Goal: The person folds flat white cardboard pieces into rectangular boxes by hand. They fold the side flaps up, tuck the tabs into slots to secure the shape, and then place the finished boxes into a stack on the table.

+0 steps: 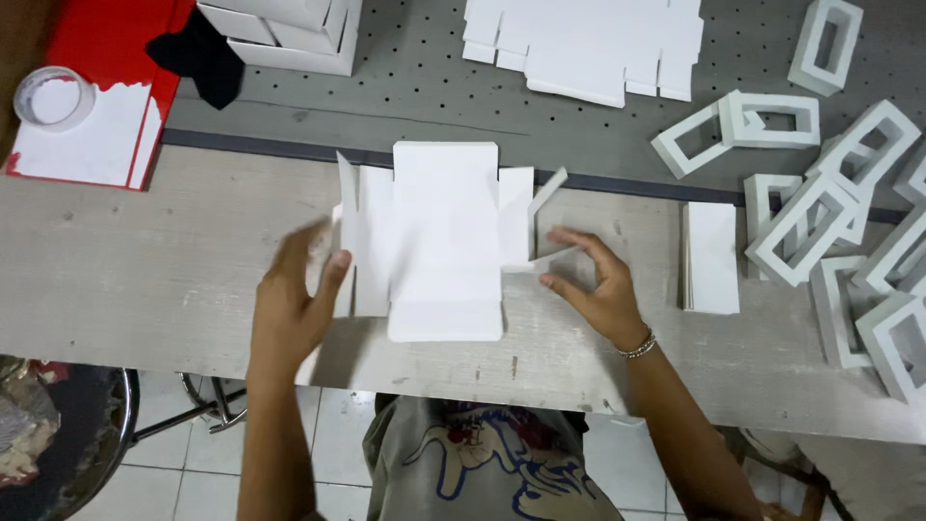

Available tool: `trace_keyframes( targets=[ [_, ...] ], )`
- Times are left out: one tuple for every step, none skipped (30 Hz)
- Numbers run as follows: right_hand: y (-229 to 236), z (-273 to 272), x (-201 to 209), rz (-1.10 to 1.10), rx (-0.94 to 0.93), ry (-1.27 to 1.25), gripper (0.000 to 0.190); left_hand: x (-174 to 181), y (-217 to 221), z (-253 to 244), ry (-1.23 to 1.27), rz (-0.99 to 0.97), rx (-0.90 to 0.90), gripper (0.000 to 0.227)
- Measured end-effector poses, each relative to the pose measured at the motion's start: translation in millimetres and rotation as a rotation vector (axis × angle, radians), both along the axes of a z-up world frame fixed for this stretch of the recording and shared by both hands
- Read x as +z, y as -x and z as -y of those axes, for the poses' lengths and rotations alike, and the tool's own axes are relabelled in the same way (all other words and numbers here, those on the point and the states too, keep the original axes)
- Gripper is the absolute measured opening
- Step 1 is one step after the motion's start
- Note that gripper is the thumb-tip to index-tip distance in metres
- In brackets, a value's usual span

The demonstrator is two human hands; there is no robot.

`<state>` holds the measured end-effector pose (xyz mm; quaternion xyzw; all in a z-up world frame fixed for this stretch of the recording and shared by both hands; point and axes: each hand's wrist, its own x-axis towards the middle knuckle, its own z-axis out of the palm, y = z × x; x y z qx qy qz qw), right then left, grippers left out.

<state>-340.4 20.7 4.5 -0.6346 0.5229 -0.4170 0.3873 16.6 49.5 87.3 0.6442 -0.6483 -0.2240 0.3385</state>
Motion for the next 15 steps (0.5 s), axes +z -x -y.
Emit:
trace_keyframes(
  targets=[
    [-1.4, -3.3, -0.2, -0.001, 0.007, 0.002, 0.070, -11.5, -0.9, 0.3, 0.002, -0.001, 0.007, 0.061],
    [-3.9, -4.7, -0.3, 0.004, 0.036, -0.016, 0.075, -22.5, -2.9, 1.7, -0.003, -0.162, -0.106, 0.054],
    [-6.6, -5.9, -0.6, 0.009, 0.066, -0.033, 0.080, -33.7, -5.1, 3.4, -0.006, -0.323, -0.220, 0.051],
    [-5.9, -7.1, 1.6, 0.007, 0.074, -0.034, 0.080, -33.8, -2.1, 1.4, -0.006, -0.325, -0.212, 0.051],
    [-5.1, -8.0, 3.4, 0.104, 0.079, -0.031, 0.084, -34.4, 1.0, -0.4, -0.007, -0.355, -0.231, 0.052],
    [-3.3, -9.8, 5.6, 0.198, 0.081, -0.030, 0.089, -35.3, 4.9, -1.6, -0.010, -0.388, -0.253, 0.054],
    [-1.1, -12.2, 1.8, 0.194, 0.086, -0.033, 0.089, -42.8, 2.9, 2.9, -0.010, -0.393, -0.248, 0.054],
    [1.8, -15.4, -1.9, 0.197, 0.099, -0.059, 0.079, -50.7, 1.6, 7.7, 0.034, -0.288, -0.302, 0.044],
    [5.2, -18.6, -5.2, 0.200, 0.112, -0.085, 0.069, -58.3, 0.7, 12.4, 0.079, -0.183, -0.354, 0.035],
    [2.5, -19.9, -8.0, 0.196, 0.111, -0.083, 0.069, -67.6, -2.9, 15.8, 0.081, -0.186, -0.356, 0.035],
    [0.1, -21.1, -10.6, 0.282, 0.040, -0.086, 0.080, -76.7, -6.2, 19.3, 0.058, -0.219, -0.348, 0.040],
    [-2.8, -22.3, -13.7, 0.369, -0.030, -0.088, 0.091, -85.8, -9.9, 23.0, 0.034, -0.251, -0.340, 0.050],
    [-5.8, -26.4, -5.3, 0.367, -0.032, -0.086, 0.091, -81.5, -7.8, 20.9, 0.036, -0.253, -0.342, 0.050],
    [-9.7, -29.8, 2.8, 0.366, -0.170, -0.168, 0.084, -76.8, -6.6, 18.6, -0.001, -0.308, -0.363, 0.053],
    [-13.6, -33.0, 10.6, 0.363, -0.307, -0.249, 0.077, -72.5, -5.4, 16.5, -0.039, -0.363, -0.383, 0.055]
  ],
)
